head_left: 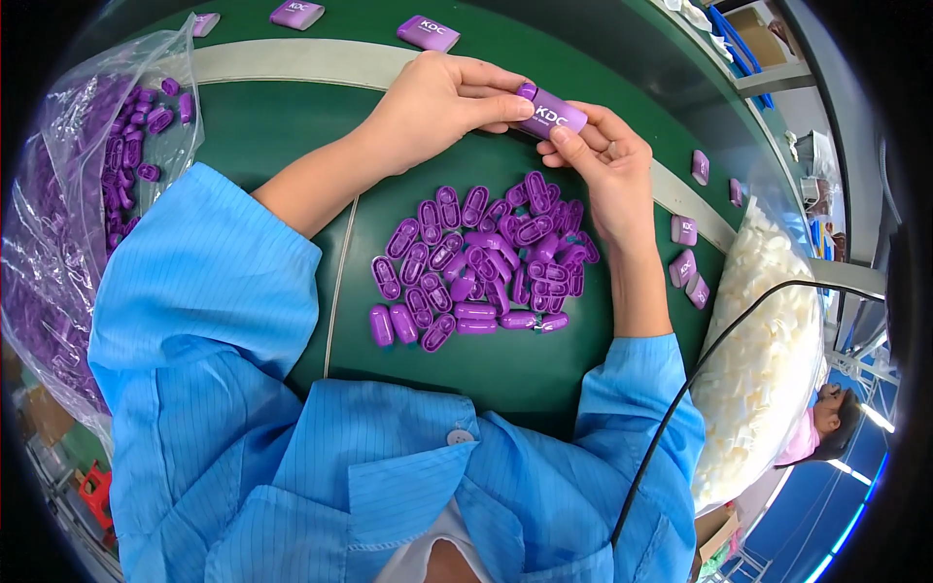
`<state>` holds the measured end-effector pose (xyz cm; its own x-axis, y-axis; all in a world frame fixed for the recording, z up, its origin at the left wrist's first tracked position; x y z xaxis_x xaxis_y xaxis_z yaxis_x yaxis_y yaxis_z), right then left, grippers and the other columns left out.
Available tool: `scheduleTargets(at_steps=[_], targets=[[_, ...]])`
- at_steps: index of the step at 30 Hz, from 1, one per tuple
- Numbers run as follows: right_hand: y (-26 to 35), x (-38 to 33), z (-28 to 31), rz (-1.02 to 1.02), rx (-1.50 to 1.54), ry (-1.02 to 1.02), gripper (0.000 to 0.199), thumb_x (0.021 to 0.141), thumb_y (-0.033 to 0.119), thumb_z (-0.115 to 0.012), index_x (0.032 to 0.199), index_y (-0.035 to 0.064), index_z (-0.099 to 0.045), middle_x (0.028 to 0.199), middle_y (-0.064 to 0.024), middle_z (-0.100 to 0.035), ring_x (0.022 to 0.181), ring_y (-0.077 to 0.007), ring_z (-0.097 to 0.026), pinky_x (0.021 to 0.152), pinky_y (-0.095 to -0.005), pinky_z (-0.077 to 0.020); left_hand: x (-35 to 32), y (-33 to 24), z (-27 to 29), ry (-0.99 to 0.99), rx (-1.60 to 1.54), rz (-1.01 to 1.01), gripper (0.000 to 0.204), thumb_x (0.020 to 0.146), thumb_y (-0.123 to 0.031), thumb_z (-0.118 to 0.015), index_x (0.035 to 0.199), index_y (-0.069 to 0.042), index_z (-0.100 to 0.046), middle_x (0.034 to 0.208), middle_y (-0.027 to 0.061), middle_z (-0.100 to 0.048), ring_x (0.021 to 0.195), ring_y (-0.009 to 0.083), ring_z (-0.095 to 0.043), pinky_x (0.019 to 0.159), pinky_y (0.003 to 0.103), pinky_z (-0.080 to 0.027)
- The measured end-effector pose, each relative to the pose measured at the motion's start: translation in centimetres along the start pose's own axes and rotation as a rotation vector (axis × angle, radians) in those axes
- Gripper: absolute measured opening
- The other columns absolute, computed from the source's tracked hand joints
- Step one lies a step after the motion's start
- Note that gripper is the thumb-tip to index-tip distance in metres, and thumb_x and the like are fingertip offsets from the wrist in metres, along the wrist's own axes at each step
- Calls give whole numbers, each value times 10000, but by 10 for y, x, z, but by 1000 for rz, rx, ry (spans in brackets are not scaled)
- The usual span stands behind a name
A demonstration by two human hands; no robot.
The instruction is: The person assembles devices by repeatedly picking up small plastic components, inserting them into outer casings by hand, and placing the assembled units onto the table.
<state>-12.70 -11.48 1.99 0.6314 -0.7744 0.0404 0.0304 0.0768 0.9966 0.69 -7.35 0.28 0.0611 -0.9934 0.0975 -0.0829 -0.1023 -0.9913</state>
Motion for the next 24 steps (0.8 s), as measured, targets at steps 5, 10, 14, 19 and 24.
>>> scheduleTargets(at_steps=[5, 10, 14, 19, 24], targets=[[5, -1, -1, 24, -26, -39, 282, 817, 23, -614, 1074, -68, -540, 902, -119, -634, 732, -118, -606, 680, -221, -519, -11, -17, -3, -100, 298, -163, 313, 826, -129, -629, 1091, 32, -584, 872, 105, -660, 749, 116, -625, 668, 231, -509], [9, -7, -1, 58, -163, -58, 274, 815, 21, -616, 1063, -74, -545, 894, -118, -633, 722, -113, -603, 672, -222, -521, -35, -56, -27, -189, 940, -620, 252, 795, -85, -626, 1016, 32, -605, 719, 170, -604, 572, 198, -606, 512, 275, -451], [6, 0, 0, 19, -95, -3, 254, 814, 29, -621, 1041, -68, -560, 864, -104, -629, 709, -108, -596, 663, -217, -516, -23, -46, -16, -131, 803, -441, 256, 805, -89, -627, 1025, 41, -608, 770, 149, -645, 622, 157, -622, 568, 250, -480], [-1, 2, -2, -33, -30, 47, 243, 814, 44, -626, 1031, -53, -573, 833, -80, -625, 689, -99, -585, 642, -210, -503, -4, -13, -8, 49, 167, -61, 282, 817, -93, -631, 1061, 45, -602, 886, 108, -664, 763, 121, -622, 729, 237, -509], [-4, -1, -7, -74, -36, 73, 238, 813, 53, -629, 1022, -51, -583, 825, -71, -625, 685, -92, -583, 636, -203, -497, -8, -20, -9, 26, 344, -112, 263, 812, -86, -631, 1040, 45, -614, 893, 125, -666, 783, 132, -634, 724, 237, -509]])
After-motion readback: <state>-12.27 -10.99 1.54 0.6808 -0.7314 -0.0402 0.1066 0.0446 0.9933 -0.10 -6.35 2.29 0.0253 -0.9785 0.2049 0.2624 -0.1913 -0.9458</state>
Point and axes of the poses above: each hand's wrist, its own x-axis towards the middle knuckle, its own z-axis out of the back of the hand, y = z × x, the point moved 9 cm from there along x, towards the middle knuckle
